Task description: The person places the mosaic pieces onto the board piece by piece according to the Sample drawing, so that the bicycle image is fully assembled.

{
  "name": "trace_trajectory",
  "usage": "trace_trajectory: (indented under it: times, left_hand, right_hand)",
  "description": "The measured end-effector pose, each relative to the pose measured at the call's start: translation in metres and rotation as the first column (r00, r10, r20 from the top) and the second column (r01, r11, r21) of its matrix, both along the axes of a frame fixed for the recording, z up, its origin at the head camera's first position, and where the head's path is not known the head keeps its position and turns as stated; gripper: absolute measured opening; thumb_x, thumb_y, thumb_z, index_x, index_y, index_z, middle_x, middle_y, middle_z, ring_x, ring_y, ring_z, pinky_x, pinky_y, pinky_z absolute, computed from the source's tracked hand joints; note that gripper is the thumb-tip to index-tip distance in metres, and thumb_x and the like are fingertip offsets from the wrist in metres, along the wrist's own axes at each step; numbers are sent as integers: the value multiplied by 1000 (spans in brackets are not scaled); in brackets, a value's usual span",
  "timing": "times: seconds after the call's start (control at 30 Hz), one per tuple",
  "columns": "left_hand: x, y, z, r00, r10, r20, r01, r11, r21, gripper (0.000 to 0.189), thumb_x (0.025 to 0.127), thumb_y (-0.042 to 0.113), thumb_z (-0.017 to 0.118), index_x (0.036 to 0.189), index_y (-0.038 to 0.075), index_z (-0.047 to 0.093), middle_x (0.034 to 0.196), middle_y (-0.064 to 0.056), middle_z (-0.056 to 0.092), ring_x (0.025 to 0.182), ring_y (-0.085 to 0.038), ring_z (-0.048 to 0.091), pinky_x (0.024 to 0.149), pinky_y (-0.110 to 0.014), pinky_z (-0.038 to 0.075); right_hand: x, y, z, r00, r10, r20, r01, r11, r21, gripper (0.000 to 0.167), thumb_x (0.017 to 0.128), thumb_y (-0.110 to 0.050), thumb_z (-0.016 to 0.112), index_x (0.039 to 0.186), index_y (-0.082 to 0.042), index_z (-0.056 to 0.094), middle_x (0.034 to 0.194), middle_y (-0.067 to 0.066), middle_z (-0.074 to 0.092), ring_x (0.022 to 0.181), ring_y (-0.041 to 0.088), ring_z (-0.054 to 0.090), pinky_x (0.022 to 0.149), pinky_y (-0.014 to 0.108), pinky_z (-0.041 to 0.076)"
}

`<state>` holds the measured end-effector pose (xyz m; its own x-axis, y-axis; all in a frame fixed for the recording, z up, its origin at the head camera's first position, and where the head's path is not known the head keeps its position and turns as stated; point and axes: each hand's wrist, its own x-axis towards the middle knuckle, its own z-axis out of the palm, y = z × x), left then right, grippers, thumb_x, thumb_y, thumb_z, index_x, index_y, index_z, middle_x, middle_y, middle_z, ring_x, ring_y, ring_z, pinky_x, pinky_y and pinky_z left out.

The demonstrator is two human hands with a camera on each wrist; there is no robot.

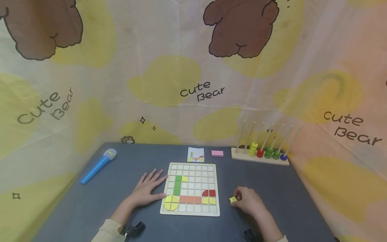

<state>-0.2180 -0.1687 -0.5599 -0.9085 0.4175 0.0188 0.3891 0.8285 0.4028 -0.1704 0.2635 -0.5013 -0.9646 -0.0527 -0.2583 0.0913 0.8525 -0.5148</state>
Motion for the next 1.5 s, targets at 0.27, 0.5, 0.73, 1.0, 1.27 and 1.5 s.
trace_trajectory:
  times: [0.27, 0.5, 0.73, 1.0, 1.27, 1.5]
  left_hand:
    - [-1, 1, -1, 1000, 7, -2, -7, 1000, -6, 85, 87, 76, 55, 158, 35, 34, 168, 1, 24, 157, -32, 11, 123, -62, 3]
    - [0, 1, 0, 1000, 7, 9, -7, 1000, -3, 84, 87, 75, 55, 158, 35, 35, 168, 1, 25, 157, -32, 10, 123, -62, 2]
    - [0, 1, 0, 1000, 9, 12, -9, 1000, 5, 84, 87, 74, 57, 158, 35, 35, 168, 1, 25, 157, -32, 11, 123, -62, 2]
    - [0, 1, 1, 1000, 10, 14, -10, 1000, 1, 84, 87, 76, 55, 158, 36, 35, 168, 1, 25, 157, -33, 11, 123, -62, 2]
    - [1, 1, 2, 1000, 10, 16, -10, 1000, 5, 84, 87, 74, 56, 158, 36, 35, 168, 1, 25, 157, -33, 11, 123, -62, 2]
    - [1, 1, 1, 1000, 15, 13, -15, 1000, 3, 84, 86, 75, 56, 158, 36, 35, 168, 1, 26, 157, -33, 11, 123, -62, 2]
  right_hand:
    - [1, 2, 1, 1000, -3, 14, 4, 1000, -25, 20, 79, -12, 85, 92, -9, 70, 73, 2, 57, 66, 16, 52, 58, 30, 40]
    - [0, 5, 5, 997, 20, -69, -25, 997, -67, 16, 86, -14, 80, 101, -12, 75, 77, -1, 61, 68, 16, 52, 58, 30, 42]
    - [-1, -4, 8, 990, 41, -132, -58, 990, -127, 10, 91, -14, 75, 101, -13, 73, 76, -2, 59, 67, 15, 51, 57, 27, 42]
    - [-1, -18, 10, 986, 58, -159, -92, 972, -215, 15, 87, -15, 79, 101, -11, 74, 80, -1, 63, 70, 15, 53, 57, 24, 44]
    - [2, -27, 14, 980, 103, -168, -138, 968, -210, 5, 92, -11, 73, 97, -10, 75, 81, -2, 68, 71, 14, 56, 57, 24, 46]
    - [4, -30, 14, 987, 105, -124, -138, 944, -298, 17, 96, -6, 66, 113, -5, 67, 80, 2, 70, 71, 18, 63, 55, 24, 43]
